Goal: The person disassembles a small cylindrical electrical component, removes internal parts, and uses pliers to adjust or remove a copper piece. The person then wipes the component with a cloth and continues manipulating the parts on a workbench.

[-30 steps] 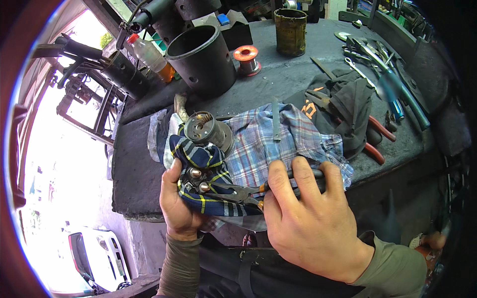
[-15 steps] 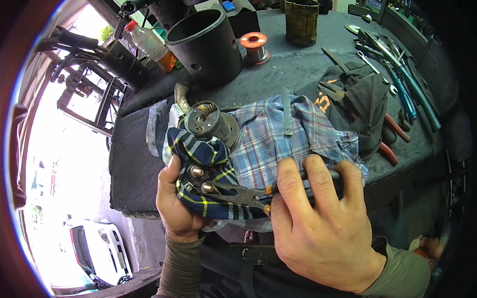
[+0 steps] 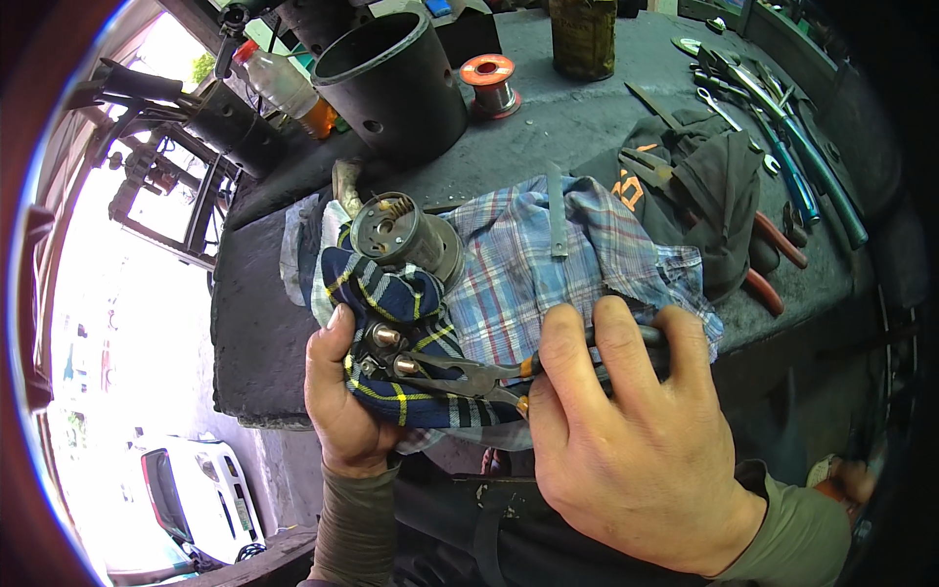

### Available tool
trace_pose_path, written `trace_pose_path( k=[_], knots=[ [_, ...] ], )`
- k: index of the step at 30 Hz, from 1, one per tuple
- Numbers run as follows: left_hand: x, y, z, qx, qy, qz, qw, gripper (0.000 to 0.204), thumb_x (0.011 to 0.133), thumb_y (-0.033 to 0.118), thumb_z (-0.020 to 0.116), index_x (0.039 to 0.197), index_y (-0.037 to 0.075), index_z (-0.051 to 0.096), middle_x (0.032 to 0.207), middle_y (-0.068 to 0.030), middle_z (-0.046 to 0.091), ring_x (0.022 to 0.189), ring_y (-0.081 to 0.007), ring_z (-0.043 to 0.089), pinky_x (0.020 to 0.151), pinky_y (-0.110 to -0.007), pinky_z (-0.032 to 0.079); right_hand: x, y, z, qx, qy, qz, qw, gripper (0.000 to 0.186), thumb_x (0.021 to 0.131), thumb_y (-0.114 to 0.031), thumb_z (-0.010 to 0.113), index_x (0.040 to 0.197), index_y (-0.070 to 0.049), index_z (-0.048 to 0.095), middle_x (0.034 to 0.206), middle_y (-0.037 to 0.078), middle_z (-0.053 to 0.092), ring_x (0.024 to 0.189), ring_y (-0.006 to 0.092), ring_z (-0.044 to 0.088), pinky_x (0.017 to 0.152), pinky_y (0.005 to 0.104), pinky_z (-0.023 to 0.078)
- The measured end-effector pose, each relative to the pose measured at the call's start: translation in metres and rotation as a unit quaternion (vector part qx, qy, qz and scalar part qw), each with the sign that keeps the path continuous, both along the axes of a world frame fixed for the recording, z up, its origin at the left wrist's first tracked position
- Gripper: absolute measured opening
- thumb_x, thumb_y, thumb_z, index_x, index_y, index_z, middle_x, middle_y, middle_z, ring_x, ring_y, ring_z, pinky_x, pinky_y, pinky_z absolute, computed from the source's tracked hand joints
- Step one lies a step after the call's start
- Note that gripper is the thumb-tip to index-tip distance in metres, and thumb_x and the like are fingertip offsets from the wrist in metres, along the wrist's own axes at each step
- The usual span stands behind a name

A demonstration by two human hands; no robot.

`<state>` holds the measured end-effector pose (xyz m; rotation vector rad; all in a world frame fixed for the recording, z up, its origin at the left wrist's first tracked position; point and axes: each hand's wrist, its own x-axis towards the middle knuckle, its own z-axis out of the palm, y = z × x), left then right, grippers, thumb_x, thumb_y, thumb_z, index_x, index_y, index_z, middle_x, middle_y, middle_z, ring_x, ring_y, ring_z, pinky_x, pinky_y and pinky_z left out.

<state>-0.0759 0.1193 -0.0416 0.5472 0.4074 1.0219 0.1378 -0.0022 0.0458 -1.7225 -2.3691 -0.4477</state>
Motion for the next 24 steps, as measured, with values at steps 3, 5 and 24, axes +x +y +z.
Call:
trace_pose_path(
  k=[3,5,24],
  knots=[
    [0.0001,-0.0008,0.0005,-0.011,-0.017,-0.006,1.0,0.05,0.114,0.037,0.05,0.14,-0.003,0.065,0.127,-0.017,0.077,0.112,-0.0298,0.077,0.099,-0.048,0.064,0.0013,-0.0001,-0.0005,0.001,0.004,0.006,1.0,0.054,0.066,-0.038,0.074,0.095,0.008,0.071,0.128,0.025,0.061,0.114,0.0414,0.061,0.091,0.0579,0.049],
    [0.0012,-0.0014,0.004,-0.016,-0.007,0.002,1.0,0.05,0.114,0.037,0.051,0.139,-0.003,0.066,0.126,-0.0168,0.078,0.111,-0.0295,0.077,0.099,-0.047,0.064,0.0012,0.0009,-0.0013,0.001,-0.003,0.006,1.0,0.052,0.069,-0.037,0.073,0.096,0.008,0.071,0.128,0.025,0.061,0.114,0.0411,0.061,0.091,0.0576,0.049],
    [0.0012,-0.0026,0.005,-0.009,0.031,0.022,0.999,0.047,0.113,0.035,0.052,0.137,-0.002,0.068,0.126,-0.0153,0.078,0.111,-0.0287,0.077,0.1,-0.046,0.063,-0.002,-0.001,0.006,-0.013,-0.008,-0.007,1.0,0.048,0.077,-0.036,0.071,0.096,0.009,0.071,0.127,0.025,0.061,0.113,0.0401,0.061,0.09,0.0573,0.049]
  ],
)
